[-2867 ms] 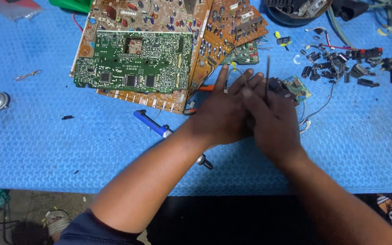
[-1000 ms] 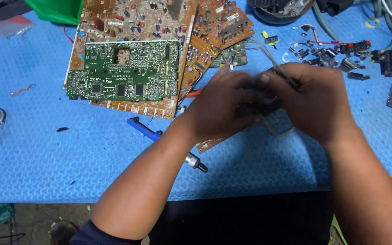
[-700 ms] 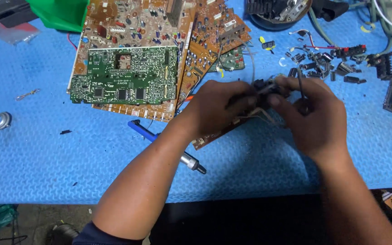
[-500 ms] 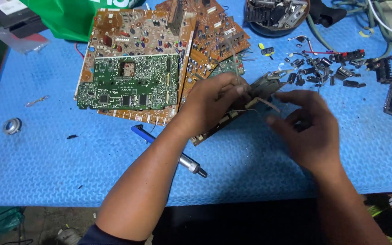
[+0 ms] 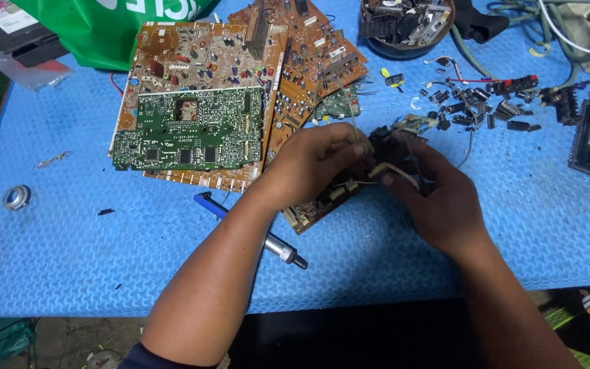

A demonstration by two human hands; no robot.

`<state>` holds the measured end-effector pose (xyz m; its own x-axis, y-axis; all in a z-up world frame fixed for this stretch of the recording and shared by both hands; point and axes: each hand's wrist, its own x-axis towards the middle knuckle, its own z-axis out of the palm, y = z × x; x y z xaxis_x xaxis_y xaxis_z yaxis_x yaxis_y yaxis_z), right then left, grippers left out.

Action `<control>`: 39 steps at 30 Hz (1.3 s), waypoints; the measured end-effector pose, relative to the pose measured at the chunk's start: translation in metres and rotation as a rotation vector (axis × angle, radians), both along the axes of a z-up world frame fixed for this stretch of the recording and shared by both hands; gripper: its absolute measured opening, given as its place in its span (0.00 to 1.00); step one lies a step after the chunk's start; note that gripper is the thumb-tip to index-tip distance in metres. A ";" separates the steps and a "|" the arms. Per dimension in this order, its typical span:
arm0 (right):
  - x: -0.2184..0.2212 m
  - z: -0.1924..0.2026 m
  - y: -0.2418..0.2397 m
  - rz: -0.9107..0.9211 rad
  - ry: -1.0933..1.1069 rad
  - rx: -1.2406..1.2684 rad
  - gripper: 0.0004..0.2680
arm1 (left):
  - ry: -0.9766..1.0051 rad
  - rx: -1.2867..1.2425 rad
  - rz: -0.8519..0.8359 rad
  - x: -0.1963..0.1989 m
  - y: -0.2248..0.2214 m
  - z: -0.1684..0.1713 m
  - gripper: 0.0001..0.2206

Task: Disassembling electronic circuit boards using hand tools to remove components and separate parts.

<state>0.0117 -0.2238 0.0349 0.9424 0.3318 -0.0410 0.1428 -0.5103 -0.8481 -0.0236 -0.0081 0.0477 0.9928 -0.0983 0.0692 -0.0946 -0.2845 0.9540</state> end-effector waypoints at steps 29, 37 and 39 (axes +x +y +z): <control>0.010 -0.019 -0.025 -0.191 0.355 0.755 0.26 | -0.529 0.262 0.284 0.003 -0.014 -0.009 0.10; 0.012 -0.015 -0.013 0.054 0.466 0.871 0.26 | 0.179 -0.624 -0.029 0.010 -0.026 -0.031 0.18; 0.015 -0.010 -0.007 0.028 0.454 0.786 0.26 | 0.224 -0.769 0.084 0.013 -0.026 -0.025 0.16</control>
